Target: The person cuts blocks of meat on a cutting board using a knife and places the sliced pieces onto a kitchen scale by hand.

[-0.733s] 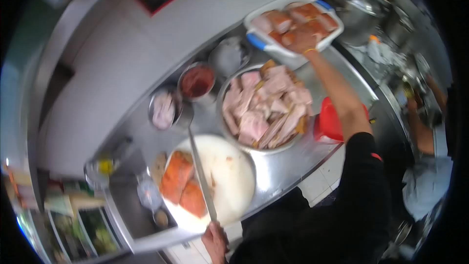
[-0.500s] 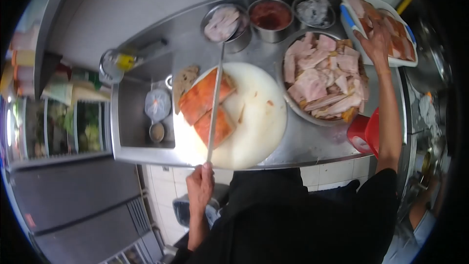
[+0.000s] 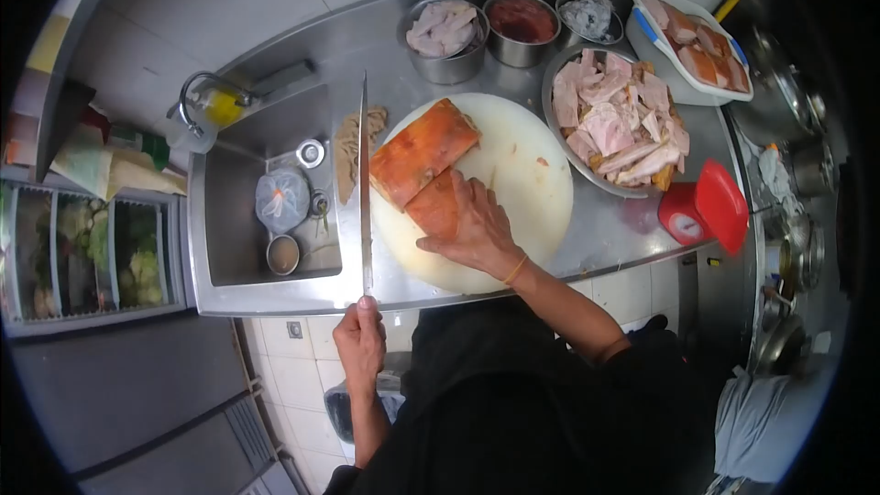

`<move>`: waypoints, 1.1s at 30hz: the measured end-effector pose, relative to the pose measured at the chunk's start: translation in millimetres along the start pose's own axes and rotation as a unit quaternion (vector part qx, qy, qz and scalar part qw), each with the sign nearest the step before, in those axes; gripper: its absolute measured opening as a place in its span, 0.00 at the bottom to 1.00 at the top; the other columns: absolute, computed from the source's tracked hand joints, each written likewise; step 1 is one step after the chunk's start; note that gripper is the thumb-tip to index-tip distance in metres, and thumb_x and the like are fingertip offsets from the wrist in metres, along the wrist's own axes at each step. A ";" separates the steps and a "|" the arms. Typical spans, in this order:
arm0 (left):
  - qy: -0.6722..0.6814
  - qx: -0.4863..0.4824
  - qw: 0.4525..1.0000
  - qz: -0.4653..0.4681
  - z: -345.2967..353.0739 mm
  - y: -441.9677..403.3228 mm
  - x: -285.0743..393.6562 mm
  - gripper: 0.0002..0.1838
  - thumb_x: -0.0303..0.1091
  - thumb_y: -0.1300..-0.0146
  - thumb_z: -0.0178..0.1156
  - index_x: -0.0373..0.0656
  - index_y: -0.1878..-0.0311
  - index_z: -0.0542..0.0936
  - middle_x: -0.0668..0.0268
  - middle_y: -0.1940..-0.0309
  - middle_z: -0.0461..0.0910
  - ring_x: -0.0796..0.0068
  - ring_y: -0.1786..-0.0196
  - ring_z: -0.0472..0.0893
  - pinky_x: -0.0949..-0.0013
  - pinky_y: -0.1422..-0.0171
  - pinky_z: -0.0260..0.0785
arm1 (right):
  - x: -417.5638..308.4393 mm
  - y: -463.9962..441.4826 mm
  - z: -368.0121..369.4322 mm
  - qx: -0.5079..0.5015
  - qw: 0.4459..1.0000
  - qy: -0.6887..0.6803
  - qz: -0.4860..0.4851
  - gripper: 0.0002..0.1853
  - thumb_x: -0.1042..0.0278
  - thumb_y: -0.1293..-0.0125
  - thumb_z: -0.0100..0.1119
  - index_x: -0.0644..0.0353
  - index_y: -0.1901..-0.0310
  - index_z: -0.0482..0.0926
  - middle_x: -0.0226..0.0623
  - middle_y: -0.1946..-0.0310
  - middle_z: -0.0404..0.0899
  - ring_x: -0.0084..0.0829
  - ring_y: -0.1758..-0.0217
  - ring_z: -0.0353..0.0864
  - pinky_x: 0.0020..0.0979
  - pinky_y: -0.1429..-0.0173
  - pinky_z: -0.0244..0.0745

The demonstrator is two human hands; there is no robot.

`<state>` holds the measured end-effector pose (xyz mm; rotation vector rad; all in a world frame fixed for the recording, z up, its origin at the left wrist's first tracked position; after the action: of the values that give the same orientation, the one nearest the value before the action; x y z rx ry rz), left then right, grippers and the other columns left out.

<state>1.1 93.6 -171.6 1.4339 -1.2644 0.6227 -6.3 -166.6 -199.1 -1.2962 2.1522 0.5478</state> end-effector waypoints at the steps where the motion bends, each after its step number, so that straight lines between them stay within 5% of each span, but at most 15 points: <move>1: 0.004 -0.014 1.000 -0.005 -4.8 -4.5 -6.9 0.26 0.49 0.22 0.54 0.37 0.72 0.76 0.74 0.82 0.68 0.87 0.79 0.65 0.77 0.77 0.56 | -3.1 0.5 6.2 0.006 0.999 0.010 0.031 0.62 0.49 0.57 0.76 0.66 0.24 0.51 0.56 0.40 0.67 0.57 0.37 0.69 0.49 0.33 0.69; 6: -0.045 -0.070 0.997 0.007 -37.2 -31.3 -33.5 0.28 0.50 0.23 0.55 0.35 0.74 0.76 0.71 0.83 0.69 0.84 0.79 0.67 0.73 0.75 0.59 | -5.3 0.1 18.3 0.040 0.994 0.035 0.094 0.54 0.63 0.58 0.70 0.65 0.26 0.56 0.54 0.41 0.69 0.55 0.38 0.69 0.48 0.33 0.69; 12: -0.119 -0.140 0.983 0.008 -70.2 -46.4 -43.8 0.30 0.52 0.24 0.55 0.32 0.72 0.78 0.66 0.83 0.73 0.80 0.78 0.70 0.70 0.72 0.63 | 29.4 13.7 -19.7 -0.079 0.992 0.042 -0.085 0.55 0.72 0.62 0.75 0.61 0.26 0.60 0.47 0.35 0.70 0.48 0.32 0.69 0.39 0.27 0.66; 15: -0.164 -0.166 0.972 0.036 -78.2 -52.5 -51.1 0.30 0.52 0.24 0.54 0.31 0.71 0.79 0.63 0.83 0.74 0.77 0.77 0.72 0.68 0.70 0.65 | 45.2 34.2 -31.6 -0.078 0.983 -0.161 -0.032 0.63 0.74 0.65 0.79 0.53 0.22 0.56 0.43 0.29 0.66 0.43 0.26 0.65 0.37 0.24 0.63; 18: -0.174 -0.183 0.966 0.050 -76.6 -52.0 -57.5 0.30 0.52 0.24 0.54 0.31 0.71 0.80 0.63 0.83 0.74 0.76 0.77 0.72 0.67 0.70 0.66 | 45.8 52.0 -50.0 -0.068 0.975 -0.198 0.074 0.67 0.73 0.67 0.83 0.50 0.20 0.53 0.42 0.26 0.64 0.41 0.24 0.62 0.36 0.22 0.59; 24: -0.171 -0.200 0.964 0.033 -67.1 -41.4 -57.5 0.31 0.53 0.24 0.54 0.31 0.71 0.80 0.63 0.84 0.73 0.75 0.77 0.72 0.66 0.70 0.66 | 56.7 55.9 -31.3 0.004 0.994 -0.112 -0.010 0.62 0.70 0.63 0.78 0.55 0.22 0.54 0.49 0.26 0.60 0.47 0.22 0.59 0.39 0.18 0.54; 33: -0.221 -0.176 0.959 0.037 -48.6 -25.8 -50.9 0.31 0.54 0.24 0.53 0.30 0.68 0.81 0.59 0.84 0.75 0.72 0.77 0.73 0.63 0.68 0.67 | 73.2 48.6 -8.5 0.055 0.986 -0.159 -0.019 0.49 0.69 0.63 0.74 0.60 0.31 0.69 0.48 0.32 0.70 0.50 0.27 0.66 0.39 0.23 0.62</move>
<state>21.9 153.2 -212.1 1.2630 -1.6881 0.1076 -79.2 -198.3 -237.5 -1.1060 1.8635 0.5705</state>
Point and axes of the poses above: each hand's wrist, its own y-axis away from the middle knuckle, its own z-axis out of the palm, x = y × z, the point moved 5 cm from there along -y, towards the middle knuckle
